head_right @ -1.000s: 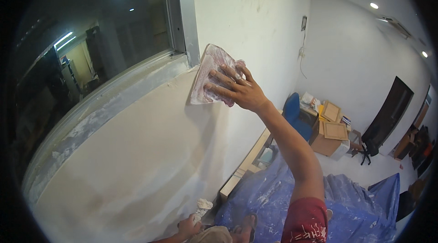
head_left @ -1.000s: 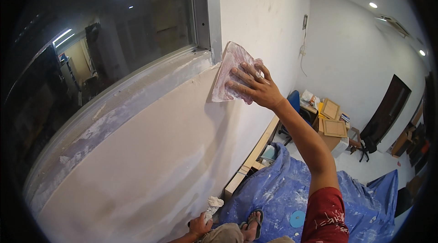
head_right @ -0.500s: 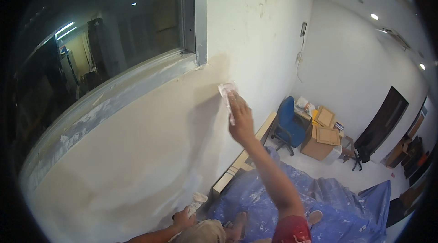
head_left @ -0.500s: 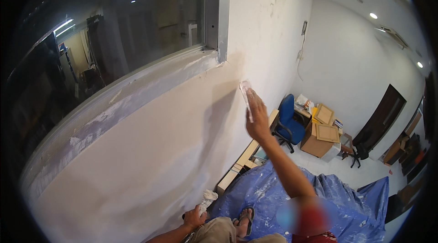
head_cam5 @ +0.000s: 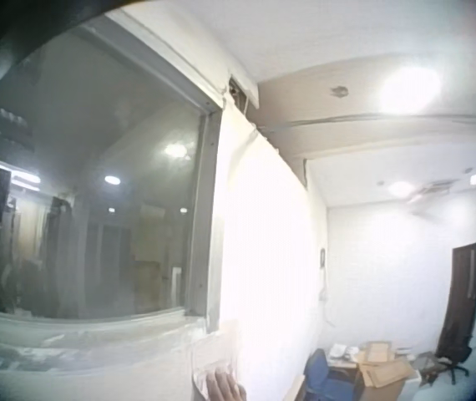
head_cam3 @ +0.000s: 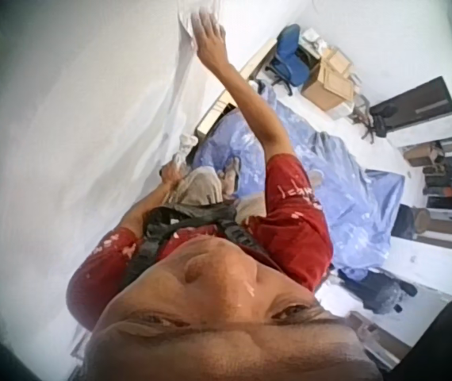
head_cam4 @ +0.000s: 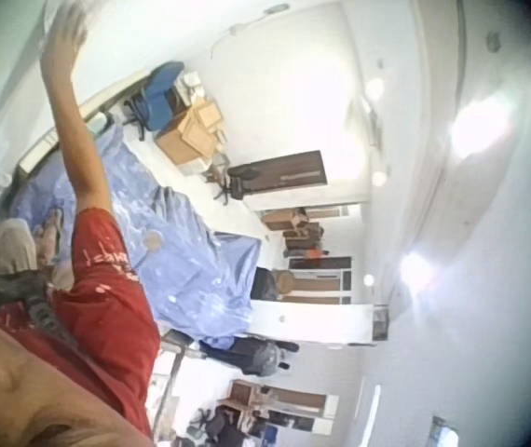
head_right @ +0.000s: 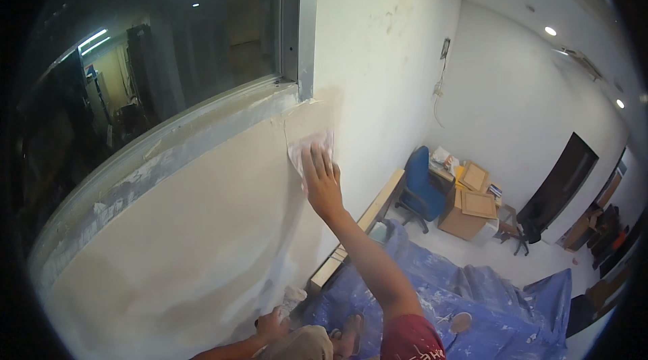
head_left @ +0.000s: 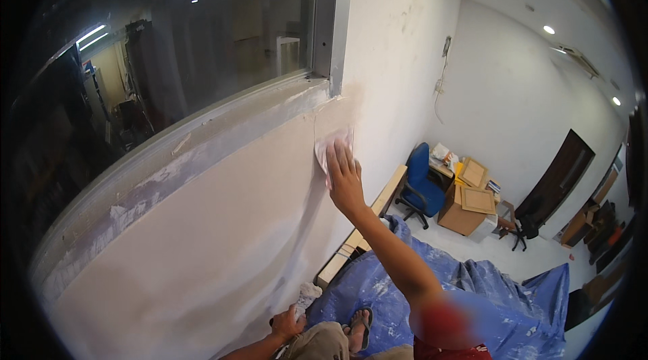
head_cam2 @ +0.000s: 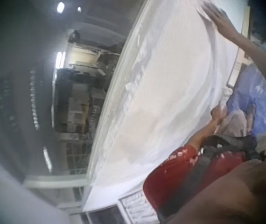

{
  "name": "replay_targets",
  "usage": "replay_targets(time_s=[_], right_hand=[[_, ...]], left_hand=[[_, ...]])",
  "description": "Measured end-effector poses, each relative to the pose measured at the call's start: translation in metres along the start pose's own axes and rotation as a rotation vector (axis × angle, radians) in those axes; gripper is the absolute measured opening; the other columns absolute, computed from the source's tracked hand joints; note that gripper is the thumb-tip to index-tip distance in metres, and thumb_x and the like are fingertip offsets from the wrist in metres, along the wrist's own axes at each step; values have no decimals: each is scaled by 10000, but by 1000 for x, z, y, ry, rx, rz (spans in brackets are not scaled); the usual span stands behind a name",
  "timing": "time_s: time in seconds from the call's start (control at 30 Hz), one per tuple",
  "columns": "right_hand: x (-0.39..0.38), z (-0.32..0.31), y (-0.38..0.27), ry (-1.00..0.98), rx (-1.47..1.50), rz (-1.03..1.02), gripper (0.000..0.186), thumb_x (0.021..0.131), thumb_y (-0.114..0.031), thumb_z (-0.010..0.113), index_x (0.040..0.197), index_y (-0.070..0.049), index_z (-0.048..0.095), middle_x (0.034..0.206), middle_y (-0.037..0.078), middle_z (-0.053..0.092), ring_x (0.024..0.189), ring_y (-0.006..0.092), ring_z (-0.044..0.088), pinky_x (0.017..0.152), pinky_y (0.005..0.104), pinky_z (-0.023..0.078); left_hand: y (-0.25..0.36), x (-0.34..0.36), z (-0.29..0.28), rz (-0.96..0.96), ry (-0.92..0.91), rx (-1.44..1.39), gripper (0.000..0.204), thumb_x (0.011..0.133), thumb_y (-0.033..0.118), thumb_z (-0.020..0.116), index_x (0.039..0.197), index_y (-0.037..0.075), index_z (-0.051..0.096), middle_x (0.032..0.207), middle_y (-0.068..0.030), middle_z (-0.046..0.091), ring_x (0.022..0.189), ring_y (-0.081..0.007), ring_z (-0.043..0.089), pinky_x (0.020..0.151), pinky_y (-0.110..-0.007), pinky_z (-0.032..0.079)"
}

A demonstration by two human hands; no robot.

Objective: The person applies and smooths plaster along the wall using a putty scraper.

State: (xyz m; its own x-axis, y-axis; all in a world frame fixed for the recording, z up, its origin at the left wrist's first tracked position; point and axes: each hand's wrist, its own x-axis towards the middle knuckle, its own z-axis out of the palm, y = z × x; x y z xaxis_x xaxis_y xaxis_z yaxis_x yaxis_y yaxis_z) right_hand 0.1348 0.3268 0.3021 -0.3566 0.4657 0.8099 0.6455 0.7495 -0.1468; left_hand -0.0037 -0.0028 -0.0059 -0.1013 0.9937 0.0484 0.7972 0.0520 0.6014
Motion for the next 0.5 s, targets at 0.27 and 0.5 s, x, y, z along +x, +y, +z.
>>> replay_targets(time_s=[0.27, 0.5], right_hand=[[-11, -58, 9, -9, 17, 4, 883, 803, 64, 623, 1590, -156, 290, 1614, 113, 353, 1475, 318, 354, 1109, 521, 319], [55, -44, -26, 184, -7, -21, 814, 819, 29, 625, 1567, -120, 338, 1614, 134, 348, 1483, 327, 335, 1117, 543, 307]], left_hand=[[6, 2, -4, -72, -37, 14, 591, 871, 434, 616, 1280, 11, 556, 911, -251, 715, 842, -455, 699, 798, -543, 548], [-6, 8, 4, 146, 146, 146, 629, 898, 452, 560, 1283, -43, 520, 870, -286, 705, 797, -469, 695, 756, -568, 551]])
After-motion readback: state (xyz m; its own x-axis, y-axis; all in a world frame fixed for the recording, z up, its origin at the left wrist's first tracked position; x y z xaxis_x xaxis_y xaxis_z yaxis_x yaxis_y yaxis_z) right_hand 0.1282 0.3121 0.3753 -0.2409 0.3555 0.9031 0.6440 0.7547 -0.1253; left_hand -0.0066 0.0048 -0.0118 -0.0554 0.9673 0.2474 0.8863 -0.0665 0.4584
